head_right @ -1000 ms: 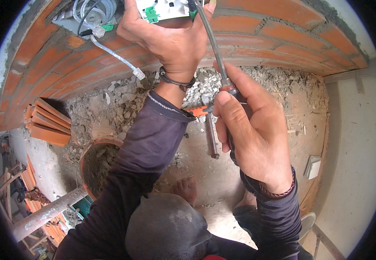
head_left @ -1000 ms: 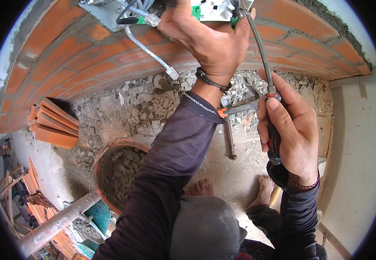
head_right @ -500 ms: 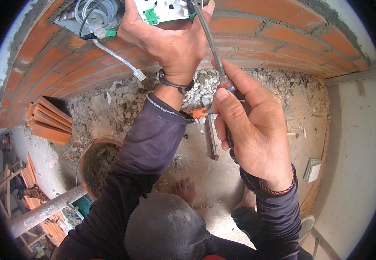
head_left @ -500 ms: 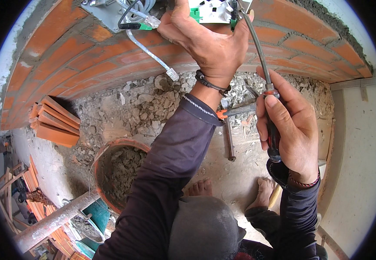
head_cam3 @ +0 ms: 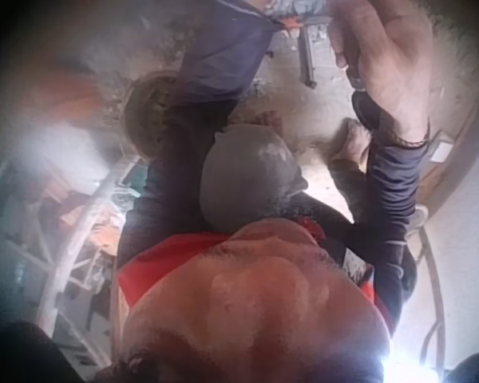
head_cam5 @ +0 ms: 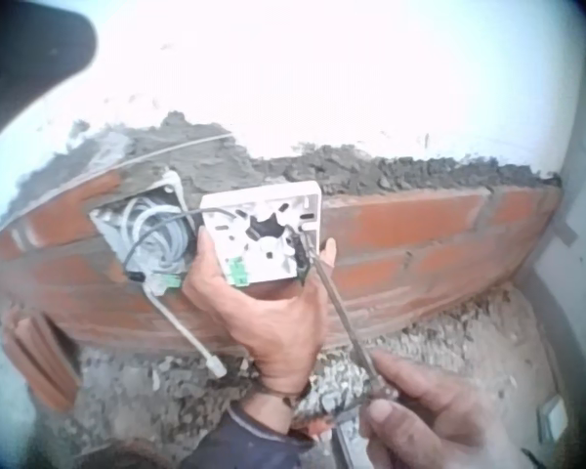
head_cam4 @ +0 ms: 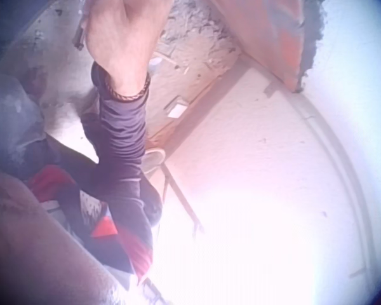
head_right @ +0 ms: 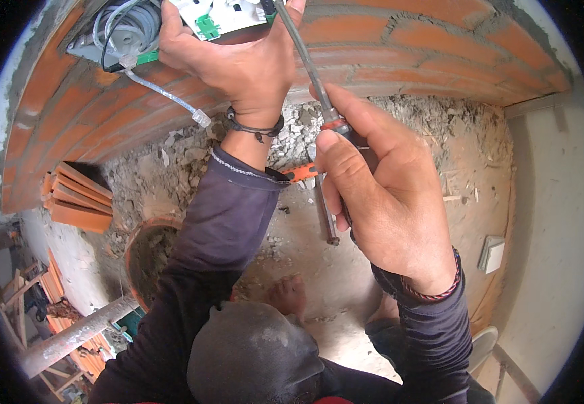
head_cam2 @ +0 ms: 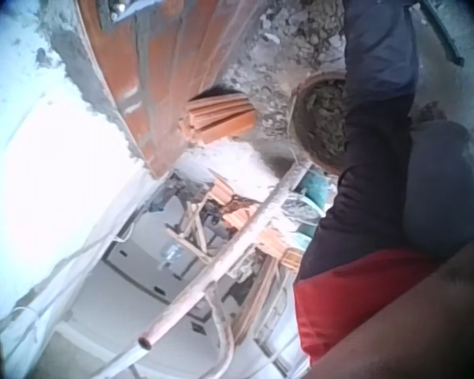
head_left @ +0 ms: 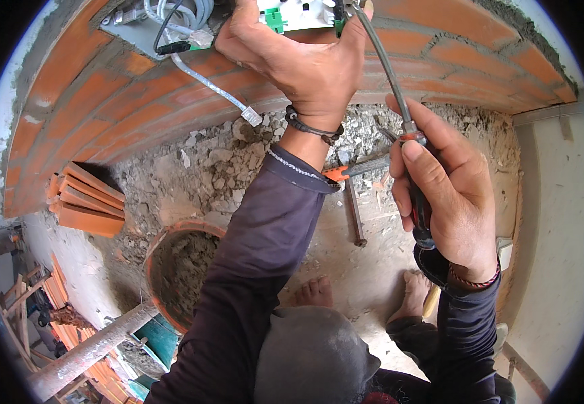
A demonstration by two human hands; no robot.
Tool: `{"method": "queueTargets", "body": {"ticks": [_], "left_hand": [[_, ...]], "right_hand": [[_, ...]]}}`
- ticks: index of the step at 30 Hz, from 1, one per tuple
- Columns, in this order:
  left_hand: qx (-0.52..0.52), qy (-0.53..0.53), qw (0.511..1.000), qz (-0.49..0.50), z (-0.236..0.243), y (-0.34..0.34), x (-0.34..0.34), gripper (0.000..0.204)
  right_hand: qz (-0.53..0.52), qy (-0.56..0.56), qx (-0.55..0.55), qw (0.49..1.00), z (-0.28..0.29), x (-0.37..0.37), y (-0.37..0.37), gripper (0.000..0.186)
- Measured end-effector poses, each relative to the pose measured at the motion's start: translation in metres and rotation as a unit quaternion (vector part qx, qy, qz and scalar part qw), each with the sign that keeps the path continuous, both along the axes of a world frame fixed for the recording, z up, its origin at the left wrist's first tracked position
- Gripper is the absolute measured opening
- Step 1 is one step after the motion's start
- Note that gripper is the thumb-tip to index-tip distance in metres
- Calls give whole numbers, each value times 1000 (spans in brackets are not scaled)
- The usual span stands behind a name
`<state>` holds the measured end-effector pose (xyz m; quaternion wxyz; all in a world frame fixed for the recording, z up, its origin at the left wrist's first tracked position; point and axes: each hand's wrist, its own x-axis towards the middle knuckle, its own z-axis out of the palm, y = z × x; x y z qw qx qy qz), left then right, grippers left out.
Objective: The person connects wires to an electrical outlet component and secures them using a screwdriver within a wall-mounted box.
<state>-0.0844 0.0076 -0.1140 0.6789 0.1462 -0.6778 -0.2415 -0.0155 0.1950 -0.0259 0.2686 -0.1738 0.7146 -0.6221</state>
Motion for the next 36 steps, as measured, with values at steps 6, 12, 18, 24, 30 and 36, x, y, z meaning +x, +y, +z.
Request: {"method": "queueTargets", "body": {"ticks": [6, 12, 18, 24, 30, 36], "left_hand": [[0, -7, 1000, 18, 3, 3, 0, 111], [12, 42, 998, -34, 3, -1, -4, 111], [-121, 31, 992, 34, -18, -30, -14, 108], [58, 63, 992, -90, 6, 0, -4, 104], [11, 7, 1000, -15, 9, 2, 3, 102], [53, 56, 991, -111, 5, -2, -2, 102]], "right_hand": [[-1, -7, -18, 1000, -1, 2, 1, 45], [-8, -3, -22, 1000, 0, 5, -1, 45], [-14, 0, -32, 999, 0, 6, 0, 47], [-14, -1, -31, 999, 3, 7, 1, 48], [-24, -5, -39, 999, 0, 9, 1, 48], [-36, -7, -35, 999, 4, 11, -2, 47]]}}
